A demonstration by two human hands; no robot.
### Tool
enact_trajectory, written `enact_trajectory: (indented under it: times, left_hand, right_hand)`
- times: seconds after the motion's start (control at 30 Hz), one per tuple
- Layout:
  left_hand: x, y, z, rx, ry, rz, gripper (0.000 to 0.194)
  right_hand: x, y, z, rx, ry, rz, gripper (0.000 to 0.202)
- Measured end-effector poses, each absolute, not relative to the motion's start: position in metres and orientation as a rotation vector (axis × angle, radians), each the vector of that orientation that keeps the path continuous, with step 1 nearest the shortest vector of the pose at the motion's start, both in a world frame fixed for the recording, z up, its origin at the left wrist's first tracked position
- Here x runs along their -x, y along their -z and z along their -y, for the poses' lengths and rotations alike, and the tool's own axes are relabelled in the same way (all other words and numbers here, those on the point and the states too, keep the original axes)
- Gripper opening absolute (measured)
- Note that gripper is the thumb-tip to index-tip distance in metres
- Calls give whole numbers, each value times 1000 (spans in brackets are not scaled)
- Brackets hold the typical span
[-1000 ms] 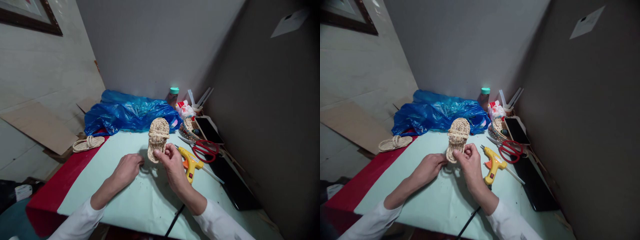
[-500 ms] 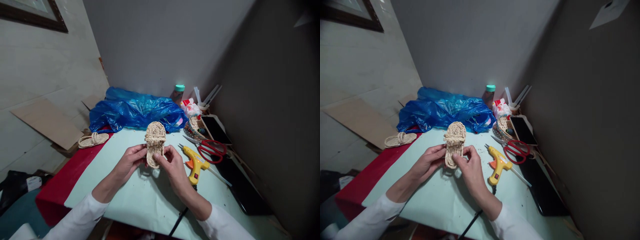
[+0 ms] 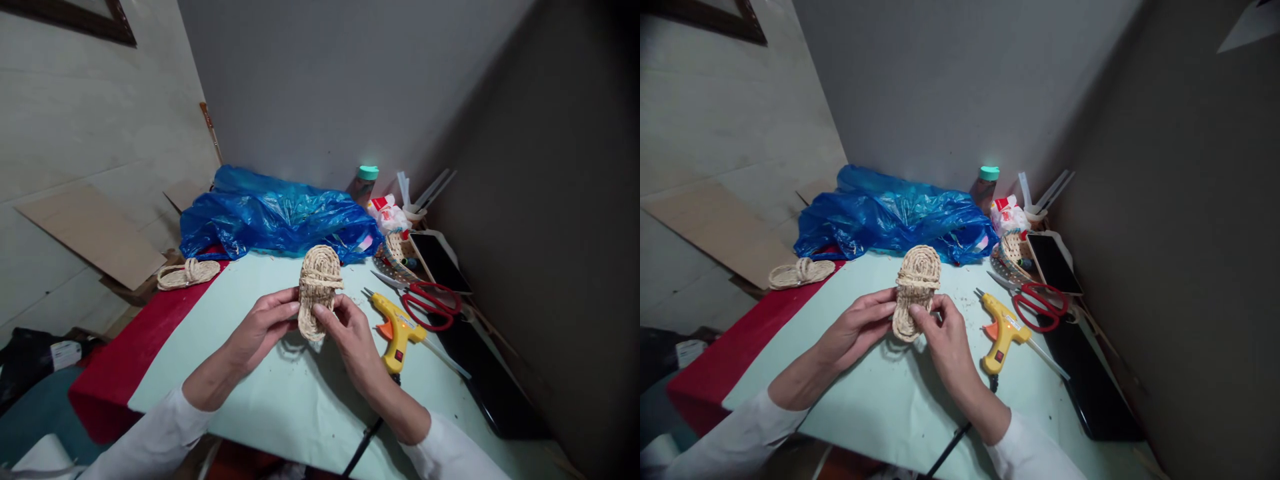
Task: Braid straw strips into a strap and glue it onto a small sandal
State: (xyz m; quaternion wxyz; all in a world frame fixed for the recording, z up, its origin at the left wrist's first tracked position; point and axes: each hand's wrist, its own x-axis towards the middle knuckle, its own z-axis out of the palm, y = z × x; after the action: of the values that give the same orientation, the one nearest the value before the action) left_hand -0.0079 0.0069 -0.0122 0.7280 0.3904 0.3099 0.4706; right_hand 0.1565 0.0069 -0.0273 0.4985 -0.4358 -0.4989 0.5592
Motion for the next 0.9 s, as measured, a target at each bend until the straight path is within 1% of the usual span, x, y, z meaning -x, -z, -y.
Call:
enact_trajectory:
  times: [0.17, 0.3, 0.37, 0.47, 0.53, 0.57, 0.67, 0.8, 0.9]
  left_hand:
    - [9, 11, -7, -777, -964, -580, 36]
    - [10, 13, -11, -654, -963, -543, 33]
    - [12, 13, -13, -607, -1024, -551, 31]
    - [13, 13, -14, -563, -1107, -581, 30]
    - [12, 13, -14, -565, -1130, -590, 29]
    - [11, 14, -14, -571, -1135, -587, 30]
    - [9, 18, -14, -579, -1154, -565, 32]
    - [7, 22, -15, -591, -1155, -584, 32]
    - [6, 23, -15, -619, -1129, -600, 33]
  right_hand:
    - [-158, 24, -4, 1042, -1375, 1267, 29]
    - [-161, 21, -3, 1088, -1285, 1406, 29]
    - [-164, 19, -3, 1138, -1143, 1475, 29]
    - [-168, 17, -3, 1171, -736, 1578, 21]
    - [-169, 16, -1, 1074, -448, 1710, 14]
    - [-168, 15, 0, 1002, -351, 1794, 15]
    - [-165, 16, 5, 850, -221, 2010, 25]
    - [-162, 19, 5, 865, -126, 2079, 10]
    - [-163, 21, 3, 868, -90, 2063, 13]
